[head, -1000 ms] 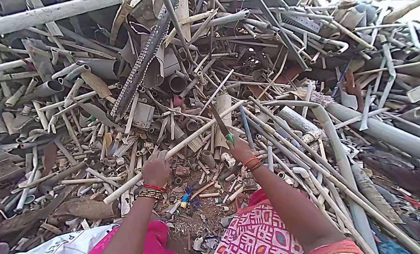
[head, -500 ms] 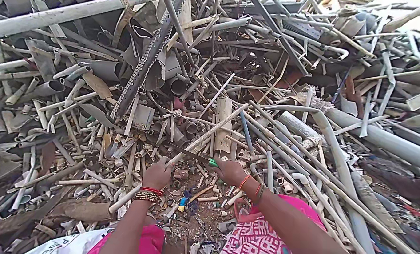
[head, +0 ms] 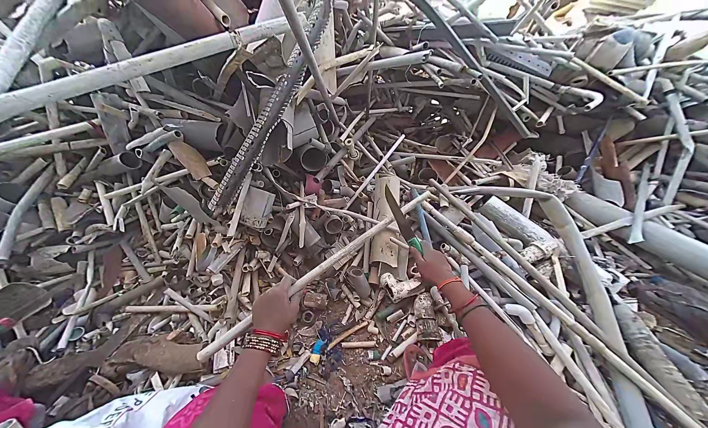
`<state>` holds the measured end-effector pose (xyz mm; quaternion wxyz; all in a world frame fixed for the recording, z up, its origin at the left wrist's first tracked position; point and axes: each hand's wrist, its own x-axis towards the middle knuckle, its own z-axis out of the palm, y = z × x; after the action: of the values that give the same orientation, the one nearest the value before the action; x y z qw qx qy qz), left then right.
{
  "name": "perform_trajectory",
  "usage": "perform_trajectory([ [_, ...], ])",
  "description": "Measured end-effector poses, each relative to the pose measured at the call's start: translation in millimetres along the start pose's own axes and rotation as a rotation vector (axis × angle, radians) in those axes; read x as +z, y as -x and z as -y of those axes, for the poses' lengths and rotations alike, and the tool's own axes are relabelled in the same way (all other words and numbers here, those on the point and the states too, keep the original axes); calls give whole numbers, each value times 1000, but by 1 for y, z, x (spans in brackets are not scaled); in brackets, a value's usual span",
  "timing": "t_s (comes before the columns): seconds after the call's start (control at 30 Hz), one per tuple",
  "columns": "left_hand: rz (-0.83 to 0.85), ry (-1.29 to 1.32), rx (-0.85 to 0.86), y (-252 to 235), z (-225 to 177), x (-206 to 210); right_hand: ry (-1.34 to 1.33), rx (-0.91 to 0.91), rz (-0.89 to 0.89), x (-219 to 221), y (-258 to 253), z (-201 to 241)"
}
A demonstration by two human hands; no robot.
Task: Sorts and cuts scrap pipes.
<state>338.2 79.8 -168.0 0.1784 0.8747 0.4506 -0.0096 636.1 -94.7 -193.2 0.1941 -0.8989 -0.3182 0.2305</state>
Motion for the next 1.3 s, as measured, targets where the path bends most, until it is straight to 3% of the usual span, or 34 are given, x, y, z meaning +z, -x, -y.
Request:
perform_trajectory([
  [0.1,118,-36,-46,-4,-1,0,153,-107,118,14,7,13],
  [0.23,137,6,-28,-4,-4,-7,-147,97,-230,3,-15,-9],
  [0.27,155,3,-22,-5,-4,-9,-112,70,-186,3,-11,-7],
  [0.37,253,64,-2,-12,0,-10,285,-206,167,29,28,27],
  [0.4,264,89,11,-12,-1,-11,354,-253,184,34,36,36],
  [0.43,264,105,30,-10,-2,-12,348,-266,112,35,38,35],
  [0.53,200,194,78,4,0,-15,-49,-169,-320,19,5,15],
  [0.57,179,225,97,10,0,-15,-95,-161,-393,15,0,14],
  [0.7,151,281,149,26,8,-36,137,-696,-354,51,42,38],
  [0.73,131,297,152,31,12,-47,115,-720,-371,58,49,46],
  [0.8,28,401,134,50,31,-79,-89,-557,-434,55,48,60],
  [0.9,-328,720,138,97,80,-136,-485,-229,-423,53,10,62],
  [0.97,-579,931,157,143,118,-167,-486,-129,-364,62,-7,51],
  [1.03,-713,977,138,202,160,-185,-395,-86,-305,73,-20,48],
  [1.17,-842,920,-132,308,217,-152,-383,-70,-243,101,-28,70],
  [1.3,-870,1057,-396,370,221,-70,-281,-193,-158,126,-17,96],
])
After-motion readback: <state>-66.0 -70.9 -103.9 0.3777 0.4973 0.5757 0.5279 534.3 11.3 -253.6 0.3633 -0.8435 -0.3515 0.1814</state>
